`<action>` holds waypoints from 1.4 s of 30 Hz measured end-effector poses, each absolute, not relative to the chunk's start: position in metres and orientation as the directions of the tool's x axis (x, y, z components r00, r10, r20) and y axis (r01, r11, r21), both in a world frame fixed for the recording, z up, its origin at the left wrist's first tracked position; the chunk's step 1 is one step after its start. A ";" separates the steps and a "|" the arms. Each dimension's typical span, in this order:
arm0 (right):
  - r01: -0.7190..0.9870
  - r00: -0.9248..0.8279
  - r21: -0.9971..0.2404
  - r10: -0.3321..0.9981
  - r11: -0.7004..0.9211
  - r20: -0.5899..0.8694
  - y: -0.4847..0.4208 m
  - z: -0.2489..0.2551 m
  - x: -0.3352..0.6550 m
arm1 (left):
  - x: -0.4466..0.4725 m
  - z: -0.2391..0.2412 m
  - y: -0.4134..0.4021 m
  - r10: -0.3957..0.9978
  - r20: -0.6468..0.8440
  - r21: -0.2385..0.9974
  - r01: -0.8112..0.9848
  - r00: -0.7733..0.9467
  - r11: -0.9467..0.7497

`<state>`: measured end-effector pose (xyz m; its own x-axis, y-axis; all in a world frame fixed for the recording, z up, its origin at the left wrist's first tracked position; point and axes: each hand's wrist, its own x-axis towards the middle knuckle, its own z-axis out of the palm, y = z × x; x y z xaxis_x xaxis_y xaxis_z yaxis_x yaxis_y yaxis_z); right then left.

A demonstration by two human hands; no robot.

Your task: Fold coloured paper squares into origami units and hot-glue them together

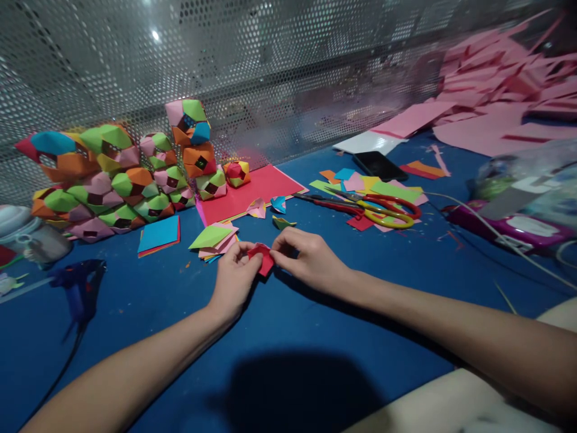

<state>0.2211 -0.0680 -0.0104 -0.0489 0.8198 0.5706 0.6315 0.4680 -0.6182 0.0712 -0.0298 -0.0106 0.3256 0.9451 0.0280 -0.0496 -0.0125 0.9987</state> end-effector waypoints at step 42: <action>0.342 0.058 -0.900 0.950 0.270 0.307 -0.074 0.002 0.213 | 0.062 -0.017 -0.025 0.918 0.011 0.997 -0.075 0.397 0.020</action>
<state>0.2130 -0.0744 0.0024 0.0583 0.9498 0.3074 0.3416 0.2703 -0.9001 0.0620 -0.0252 -0.0167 0.3965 0.9180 0.0113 -0.0753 0.0203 0.9970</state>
